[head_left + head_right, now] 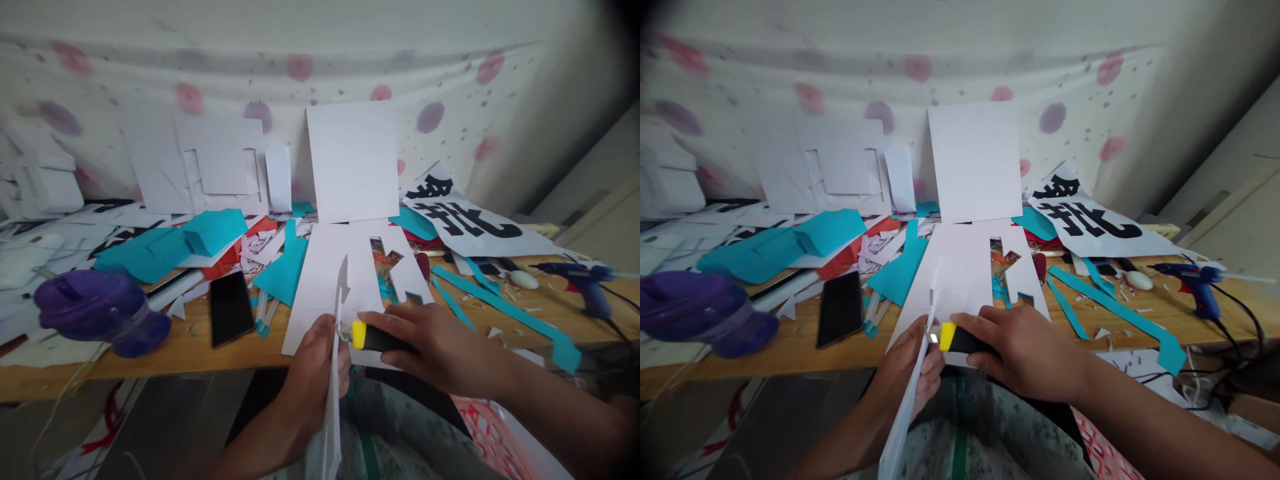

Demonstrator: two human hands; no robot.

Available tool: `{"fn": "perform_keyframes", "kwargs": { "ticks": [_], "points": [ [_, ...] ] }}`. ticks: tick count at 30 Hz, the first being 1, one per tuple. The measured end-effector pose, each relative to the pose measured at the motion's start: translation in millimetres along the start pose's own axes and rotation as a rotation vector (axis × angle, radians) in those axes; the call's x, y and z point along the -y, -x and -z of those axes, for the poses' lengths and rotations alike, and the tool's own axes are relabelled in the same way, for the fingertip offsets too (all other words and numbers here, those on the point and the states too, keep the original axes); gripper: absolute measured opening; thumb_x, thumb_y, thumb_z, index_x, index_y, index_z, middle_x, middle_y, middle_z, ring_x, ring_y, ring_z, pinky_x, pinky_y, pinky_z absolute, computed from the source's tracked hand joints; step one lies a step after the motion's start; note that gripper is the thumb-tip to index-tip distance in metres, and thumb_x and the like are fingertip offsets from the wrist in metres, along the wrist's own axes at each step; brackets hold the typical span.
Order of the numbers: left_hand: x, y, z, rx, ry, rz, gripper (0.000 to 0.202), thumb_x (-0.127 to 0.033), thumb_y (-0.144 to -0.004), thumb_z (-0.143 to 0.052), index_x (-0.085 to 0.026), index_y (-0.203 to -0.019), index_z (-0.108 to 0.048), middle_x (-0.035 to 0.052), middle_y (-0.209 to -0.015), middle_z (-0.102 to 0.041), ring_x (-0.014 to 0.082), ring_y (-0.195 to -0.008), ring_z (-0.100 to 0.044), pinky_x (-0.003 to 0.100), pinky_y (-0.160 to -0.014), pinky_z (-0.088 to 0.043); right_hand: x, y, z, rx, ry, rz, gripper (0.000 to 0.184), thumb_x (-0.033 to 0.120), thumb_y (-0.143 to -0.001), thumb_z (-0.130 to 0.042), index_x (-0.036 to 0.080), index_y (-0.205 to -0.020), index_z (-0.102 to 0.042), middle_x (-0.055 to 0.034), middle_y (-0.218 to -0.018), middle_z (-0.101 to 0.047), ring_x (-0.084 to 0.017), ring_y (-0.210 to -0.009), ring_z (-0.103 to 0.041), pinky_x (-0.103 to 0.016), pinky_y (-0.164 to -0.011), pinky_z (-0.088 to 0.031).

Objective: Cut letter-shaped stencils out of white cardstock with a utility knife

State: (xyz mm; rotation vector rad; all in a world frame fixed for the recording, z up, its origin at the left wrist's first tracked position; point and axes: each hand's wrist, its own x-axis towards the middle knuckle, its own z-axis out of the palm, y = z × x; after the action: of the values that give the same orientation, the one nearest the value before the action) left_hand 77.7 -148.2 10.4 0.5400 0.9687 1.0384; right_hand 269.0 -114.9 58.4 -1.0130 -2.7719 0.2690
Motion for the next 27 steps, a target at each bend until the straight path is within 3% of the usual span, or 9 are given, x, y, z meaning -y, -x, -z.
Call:
{"fn": "perform_keyframes", "kwargs": {
  "ticks": [11,15,22,27],
  "points": [
    [4,-5,3.4,0.014,-0.016,0.028,0.049,-0.066,-0.070,-0.066,-0.024,-0.073,-0.041,-0.0096,-0.044,-0.036,0.0052,-0.032,-0.024,0.019,-0.033,-0.020,-6,-2,4,0.031,0.037,0.004,0.049,0.040,-0.095,-0.048,0.028,-0.142,-0.040,-0.0061,-0.097,-0.067,-0.023,-0.079,-0.065,-0.032,-0.065,-0.040],
    [5,-4,3.6,0.029,0.050,0.059,0.045,-0.059,-0.073,-0.068,-0.023,-0.073,-0.042,-0.0095,-0.043,-0.036,0.0046,-0.032,-0.026,0.017,-0.033,-0.019,-8,-3,5,0.041,0.033,-0.016,0.049,0.042,-0.095,-0.046,0.028,-0.141,-0.041,-0.0057,-0.097,-0.067,-0.023,-0.080,-0.065,-0.032,-0.065,-0.040],
    [11,-14,16.2,0.170,0.138,0.029,0.034,-0.047,-0.070,-0.073,-0.022,-0.080,-0.051,-0.0096,-0.043,-0.044,0.0053,-0.029,-0.026,0.015,-0.028,-0.024,-11,-4,4,0.010,0.089,-0.009,0.048,0.046,-0.096,-0.044,0.026,-0.139,-0.044,-0.0060,-0.095,-0.067,-0.022,-0.077,-0.065,-0.031,-0.063,-0.037],
    [14,-18,21.6,0.260,0.176,0.063,0.036,-0.049,-0.068,-0.075,-0.021,-0.078,-0.054,-0.0080,-0.042,-0.046,0.0065,-0.028,-0.029,0.016,-0.026,-0.029,-15,-7,7,-0.018,0.141,-0.027,0.047,0.043,-0.094,-0.048,0.026,-0.138,-0.046,-0.0060,-0.093,-0.068,-0.022,-0.076,-0.066,-0.030,-0.061,-0.037]
  ]
}}
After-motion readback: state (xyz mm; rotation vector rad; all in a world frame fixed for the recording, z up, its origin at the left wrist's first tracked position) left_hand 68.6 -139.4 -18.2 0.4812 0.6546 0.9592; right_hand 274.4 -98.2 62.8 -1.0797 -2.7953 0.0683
